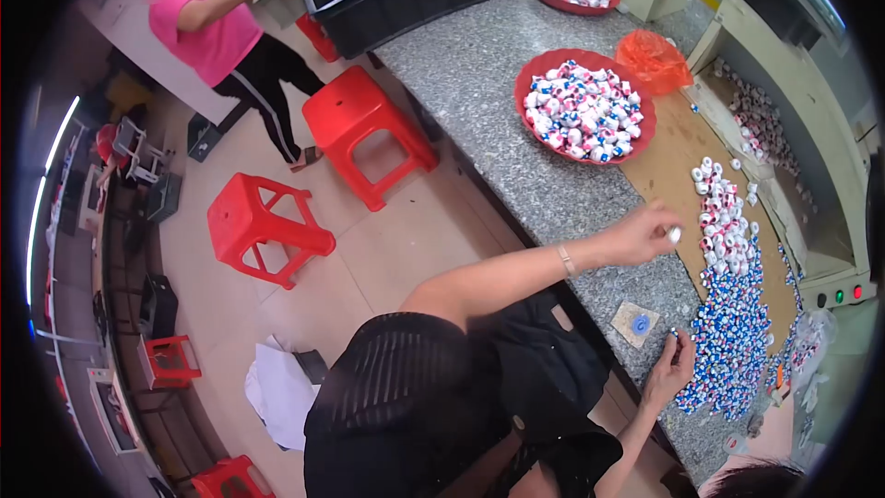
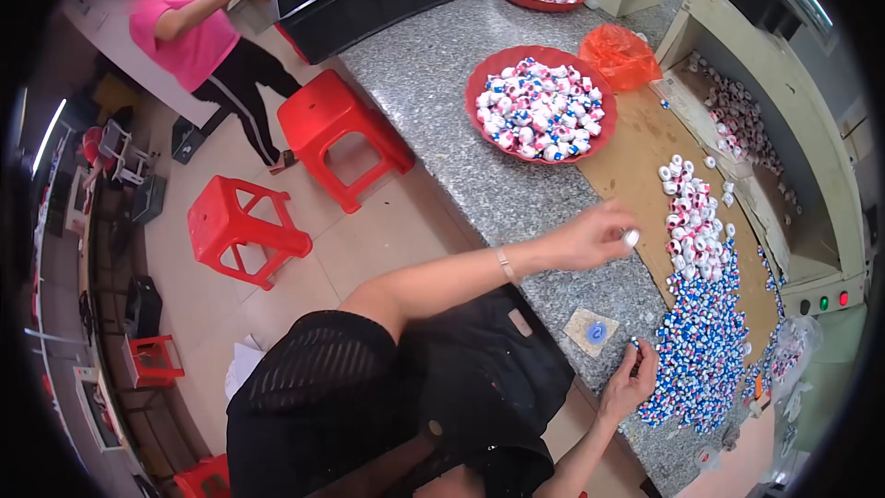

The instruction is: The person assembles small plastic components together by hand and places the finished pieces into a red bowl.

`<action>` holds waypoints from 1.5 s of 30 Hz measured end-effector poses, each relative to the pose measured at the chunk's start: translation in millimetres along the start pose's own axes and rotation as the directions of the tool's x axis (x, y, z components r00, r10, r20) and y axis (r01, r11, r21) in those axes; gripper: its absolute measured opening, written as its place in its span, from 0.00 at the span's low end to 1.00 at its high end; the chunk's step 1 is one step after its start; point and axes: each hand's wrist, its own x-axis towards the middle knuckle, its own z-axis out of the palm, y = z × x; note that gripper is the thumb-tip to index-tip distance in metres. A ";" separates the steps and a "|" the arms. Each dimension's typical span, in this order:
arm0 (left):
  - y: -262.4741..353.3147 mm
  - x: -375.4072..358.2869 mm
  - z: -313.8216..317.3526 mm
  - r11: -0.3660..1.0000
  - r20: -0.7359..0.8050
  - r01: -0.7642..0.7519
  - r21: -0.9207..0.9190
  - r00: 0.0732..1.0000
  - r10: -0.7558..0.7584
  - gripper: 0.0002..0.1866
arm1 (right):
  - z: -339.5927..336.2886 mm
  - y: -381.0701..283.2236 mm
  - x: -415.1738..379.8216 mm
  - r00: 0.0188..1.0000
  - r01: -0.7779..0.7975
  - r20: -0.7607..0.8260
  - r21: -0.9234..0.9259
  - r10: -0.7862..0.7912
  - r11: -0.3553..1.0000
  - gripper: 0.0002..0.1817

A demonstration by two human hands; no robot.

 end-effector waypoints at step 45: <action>29.2 -98.8 5.2 0.987 0.141 -0.051 -0.150 0.987 0.072 0.19 | -1.3 -79.6 6.2 0.866 -0.453 0.441 0.491 0.236 0.744 0.06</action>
